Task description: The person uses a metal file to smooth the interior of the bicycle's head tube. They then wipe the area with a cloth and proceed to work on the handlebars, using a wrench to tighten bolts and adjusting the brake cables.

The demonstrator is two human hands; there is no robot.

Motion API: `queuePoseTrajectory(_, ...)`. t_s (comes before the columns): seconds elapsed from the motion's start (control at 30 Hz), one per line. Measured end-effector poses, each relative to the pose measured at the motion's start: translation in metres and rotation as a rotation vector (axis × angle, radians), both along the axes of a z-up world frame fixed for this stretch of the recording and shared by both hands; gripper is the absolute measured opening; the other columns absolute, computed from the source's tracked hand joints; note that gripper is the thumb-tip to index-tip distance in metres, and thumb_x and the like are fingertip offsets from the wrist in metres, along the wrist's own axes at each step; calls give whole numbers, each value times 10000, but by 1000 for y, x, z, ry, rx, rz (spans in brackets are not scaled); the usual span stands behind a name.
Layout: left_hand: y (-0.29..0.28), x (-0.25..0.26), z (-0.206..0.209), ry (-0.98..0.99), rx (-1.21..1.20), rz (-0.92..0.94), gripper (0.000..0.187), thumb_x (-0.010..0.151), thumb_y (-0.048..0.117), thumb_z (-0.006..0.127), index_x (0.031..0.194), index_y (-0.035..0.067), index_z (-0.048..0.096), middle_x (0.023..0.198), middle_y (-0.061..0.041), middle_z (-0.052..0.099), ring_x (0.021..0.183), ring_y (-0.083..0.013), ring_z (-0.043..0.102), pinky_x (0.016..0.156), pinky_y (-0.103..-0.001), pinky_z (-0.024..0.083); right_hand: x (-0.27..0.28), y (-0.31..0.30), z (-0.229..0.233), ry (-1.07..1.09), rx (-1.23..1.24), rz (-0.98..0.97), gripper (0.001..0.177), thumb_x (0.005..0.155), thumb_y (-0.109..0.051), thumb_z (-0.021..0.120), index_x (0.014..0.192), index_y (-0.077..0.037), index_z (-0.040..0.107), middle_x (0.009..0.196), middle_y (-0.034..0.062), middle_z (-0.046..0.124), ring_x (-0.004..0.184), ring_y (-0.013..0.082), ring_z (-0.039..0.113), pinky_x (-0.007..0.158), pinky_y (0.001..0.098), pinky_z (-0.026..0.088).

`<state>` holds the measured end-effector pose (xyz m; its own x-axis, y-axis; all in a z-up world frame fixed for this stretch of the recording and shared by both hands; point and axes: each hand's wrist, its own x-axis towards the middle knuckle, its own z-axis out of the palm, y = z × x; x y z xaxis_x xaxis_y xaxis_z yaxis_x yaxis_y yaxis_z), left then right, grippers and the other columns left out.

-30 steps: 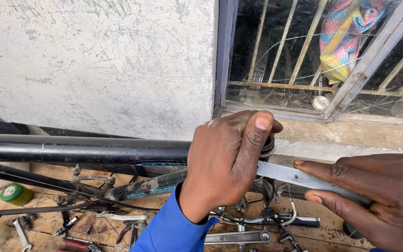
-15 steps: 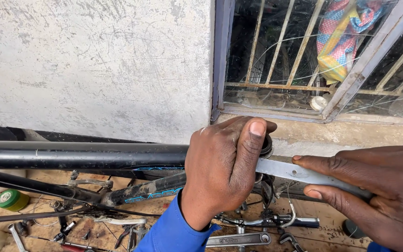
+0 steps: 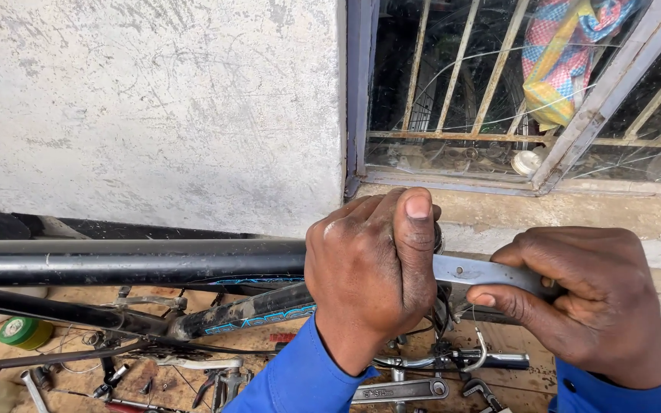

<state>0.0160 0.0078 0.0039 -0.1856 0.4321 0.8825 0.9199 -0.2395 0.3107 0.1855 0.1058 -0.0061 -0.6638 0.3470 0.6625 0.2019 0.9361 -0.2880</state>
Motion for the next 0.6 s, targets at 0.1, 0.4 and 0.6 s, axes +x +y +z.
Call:
queuePoseTrajectory(0.1, 5, -1, 1, 2, -1, 12, 433, 1029, 230, 255, 744, 111, 557, 640, -58, 561, 566, -341, 547, 467, -499, 312, -5, -4, -5, 107, -4, 22, 296, 714, -347, 726, 662, -68, 644, 501, 59, 519, 409, 191, 383, 435, 329, 291)
queuePoseTrajectory(0.4, 4, -6, 2, -4, 19, 71, 431, 1022, 259, 270, 696, 106, 508, 573, -75, 520, 505, -362, 515, 432, -486, 287, -28, 8, -23, 266, -12, 151, 331, 750, -371, 685, 633, -73, 599, 503, 39, 511, 409, 153, 393, 434, 312, 288)
queuePoseTrajectory(0.6, -8, -17, 7, -57, 43, 34, 477, 1014, 334, 268, 624, 120, 442, 546, -54, 433, 451, -287, 425, 425, -433, 205, -22, -1, -34, 194, -54, 31, 282, 730, -346, 735, 696, -94, 612, 565, 53, 548, 467, 199, 460, 475, 373, 367)
